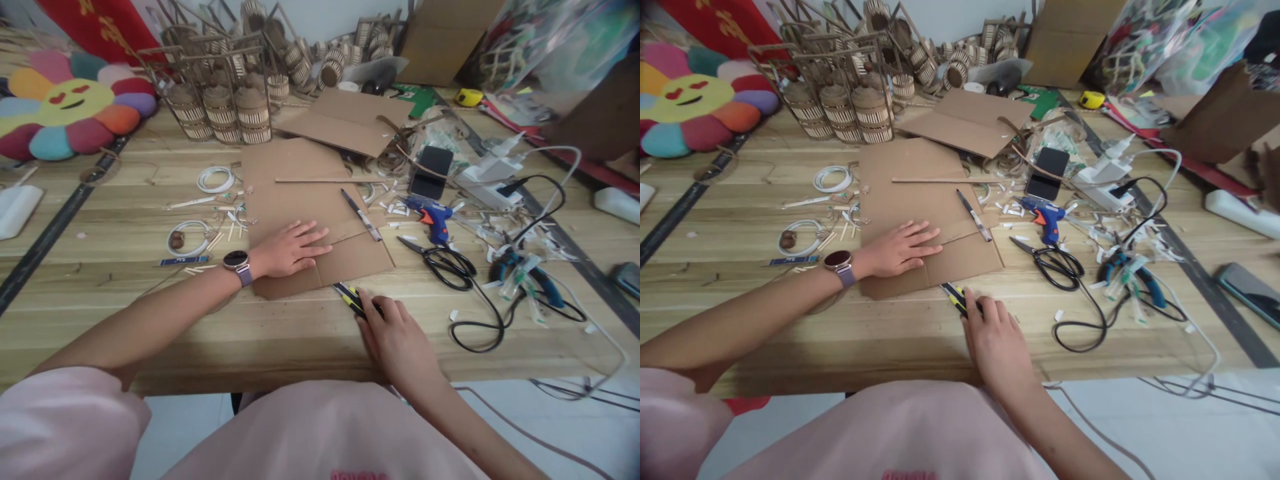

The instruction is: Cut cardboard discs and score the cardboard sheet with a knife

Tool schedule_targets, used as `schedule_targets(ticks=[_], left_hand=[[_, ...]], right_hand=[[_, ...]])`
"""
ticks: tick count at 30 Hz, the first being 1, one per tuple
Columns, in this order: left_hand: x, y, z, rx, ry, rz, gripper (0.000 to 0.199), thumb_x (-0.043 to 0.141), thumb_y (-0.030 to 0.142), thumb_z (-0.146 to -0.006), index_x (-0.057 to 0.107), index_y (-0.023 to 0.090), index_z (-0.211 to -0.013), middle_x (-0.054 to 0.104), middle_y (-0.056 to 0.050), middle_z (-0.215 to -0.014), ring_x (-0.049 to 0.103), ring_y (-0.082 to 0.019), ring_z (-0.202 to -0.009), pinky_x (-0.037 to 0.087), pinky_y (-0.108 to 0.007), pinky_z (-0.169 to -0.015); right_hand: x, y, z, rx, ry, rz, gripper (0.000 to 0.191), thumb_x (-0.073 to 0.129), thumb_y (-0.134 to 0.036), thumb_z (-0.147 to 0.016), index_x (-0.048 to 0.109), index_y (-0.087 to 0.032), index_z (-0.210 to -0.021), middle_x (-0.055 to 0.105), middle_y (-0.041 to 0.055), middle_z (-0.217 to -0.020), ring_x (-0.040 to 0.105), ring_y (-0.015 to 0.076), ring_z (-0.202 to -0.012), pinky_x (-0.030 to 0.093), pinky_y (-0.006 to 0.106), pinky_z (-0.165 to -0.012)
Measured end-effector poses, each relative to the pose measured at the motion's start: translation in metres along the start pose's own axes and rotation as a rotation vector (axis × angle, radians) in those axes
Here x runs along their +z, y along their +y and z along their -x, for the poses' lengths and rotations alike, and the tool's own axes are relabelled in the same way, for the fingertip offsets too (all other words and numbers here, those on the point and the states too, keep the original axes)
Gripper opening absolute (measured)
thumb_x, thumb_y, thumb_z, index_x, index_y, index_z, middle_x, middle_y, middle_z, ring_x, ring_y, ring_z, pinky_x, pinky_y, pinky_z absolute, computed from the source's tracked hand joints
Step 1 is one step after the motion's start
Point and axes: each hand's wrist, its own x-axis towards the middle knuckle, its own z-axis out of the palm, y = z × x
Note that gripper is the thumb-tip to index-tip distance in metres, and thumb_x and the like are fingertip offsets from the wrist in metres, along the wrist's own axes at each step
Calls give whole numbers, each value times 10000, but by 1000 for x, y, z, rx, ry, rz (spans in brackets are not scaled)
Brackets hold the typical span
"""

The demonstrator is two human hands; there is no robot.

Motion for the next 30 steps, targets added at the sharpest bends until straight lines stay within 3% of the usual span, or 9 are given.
schedule_targets(ticks=[10, 15, 30], left_hand=[[1, 1, 0, -5, -1, 1, 483, 379, 454, -1075, 448, 357, -1543, 308, -25, -1695, 206, -305, -1583, 170, -577, -1265], [2, 1, -1, -10, 8, -1, 484, 365, 455, -1077, 455, 347, -1541, 313, -32, -1693, 221, -307, -1579, 176, -578, -1263], [1, 3, -1, -31, -4, -5, 486, 337, 458, -1083, 465, 340, -1537, 311, -34, -1695, 225, -318, -1576, 179, -574, -1261]], right_hand=[[-1, -8, -1, -20, 6, -8, 416, 458, -249, -1037, 525, -105, -1421, 660, 149, -1042, 622, 269, -876, 563, 385, -720], [0, -9, -2, -29, -19, -17, 430, 418, -259, -1044, 501, -171, -1456, 658, 134, -1054, 621, 270, -905, 571, 395, -744], [4, -18, -5, -85, 15, -25, 413, 425, -256, -1049, 539, -111, -1418, 659, 152, -1054, 635, 268, -903, 594, 386, -733]])
